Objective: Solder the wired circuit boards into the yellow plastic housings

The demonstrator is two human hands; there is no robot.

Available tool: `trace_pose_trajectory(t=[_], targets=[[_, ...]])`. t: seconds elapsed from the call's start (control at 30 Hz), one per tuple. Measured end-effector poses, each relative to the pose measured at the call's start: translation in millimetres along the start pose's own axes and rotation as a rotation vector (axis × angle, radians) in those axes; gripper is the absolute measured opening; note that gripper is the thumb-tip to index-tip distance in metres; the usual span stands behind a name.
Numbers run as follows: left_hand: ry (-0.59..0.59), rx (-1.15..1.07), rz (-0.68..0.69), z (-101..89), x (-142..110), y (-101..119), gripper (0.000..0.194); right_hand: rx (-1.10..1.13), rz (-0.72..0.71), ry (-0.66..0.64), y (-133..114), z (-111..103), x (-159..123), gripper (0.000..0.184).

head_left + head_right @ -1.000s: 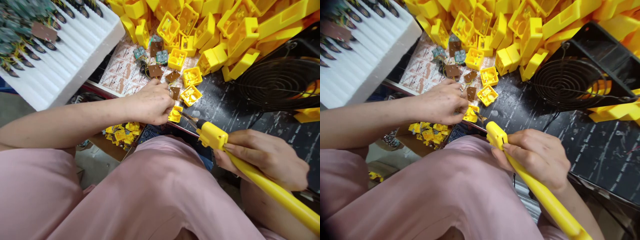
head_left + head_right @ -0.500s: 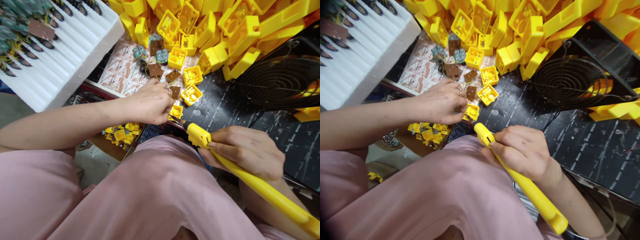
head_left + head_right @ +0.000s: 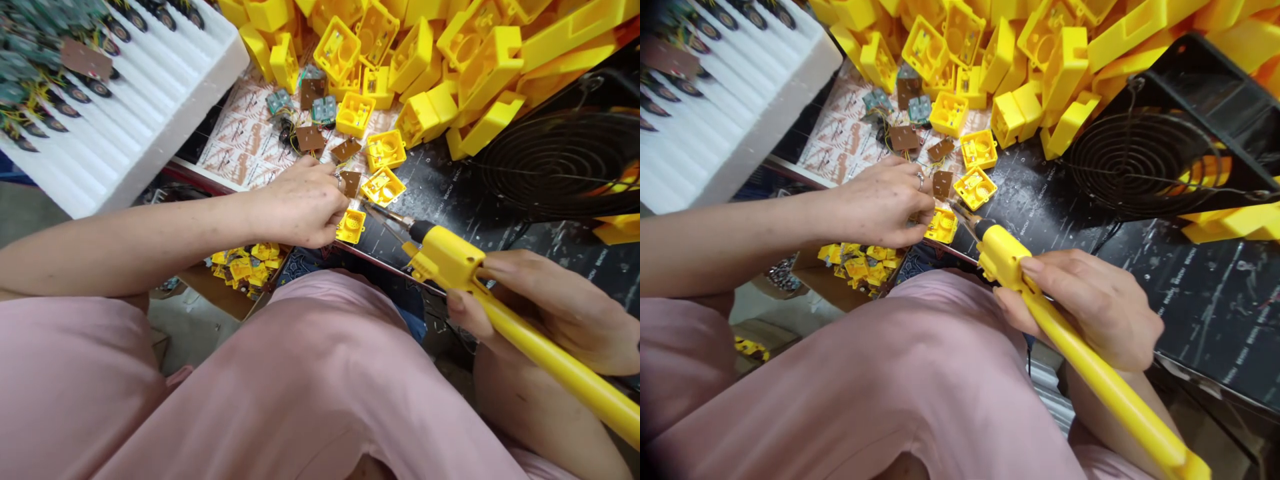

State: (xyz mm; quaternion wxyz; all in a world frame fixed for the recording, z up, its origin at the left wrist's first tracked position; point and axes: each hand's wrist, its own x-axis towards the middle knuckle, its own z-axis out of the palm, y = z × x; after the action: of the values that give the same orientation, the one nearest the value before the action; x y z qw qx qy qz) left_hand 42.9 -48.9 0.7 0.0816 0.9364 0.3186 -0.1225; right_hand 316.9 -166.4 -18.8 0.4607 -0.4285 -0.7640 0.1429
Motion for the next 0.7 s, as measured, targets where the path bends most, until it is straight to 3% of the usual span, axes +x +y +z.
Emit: trace_pose_trajectory(t=[0.07, 0.27, 0.53, 0.7], targets=[[-0.012, 0.0, 0.005, -1.0, -1.2, -0.5, 0.019, -0.009, -0.039, 0.069, -1.1, 1.7, -0.2, 0.052], [0.002, -0.058, -0.02, 0.4, -12.4, -5.1, 0.02, 0.019, -0.066, -0.202, -5.0, -0.7, -3.5, 0.028], [0.176, -0.137, -0.028, 19.5, -20.3, -5.8, 0.027, 0.063, -0.117, -0.279, -8.1, 1.8, 6.4, 0.019], [0.19, -0.137, -0.017, 20.8, -17.3, -3.9, 0.023, 0.036, -0.2, -0.336, -5.7, 1.9, 15.5, 0.029]])
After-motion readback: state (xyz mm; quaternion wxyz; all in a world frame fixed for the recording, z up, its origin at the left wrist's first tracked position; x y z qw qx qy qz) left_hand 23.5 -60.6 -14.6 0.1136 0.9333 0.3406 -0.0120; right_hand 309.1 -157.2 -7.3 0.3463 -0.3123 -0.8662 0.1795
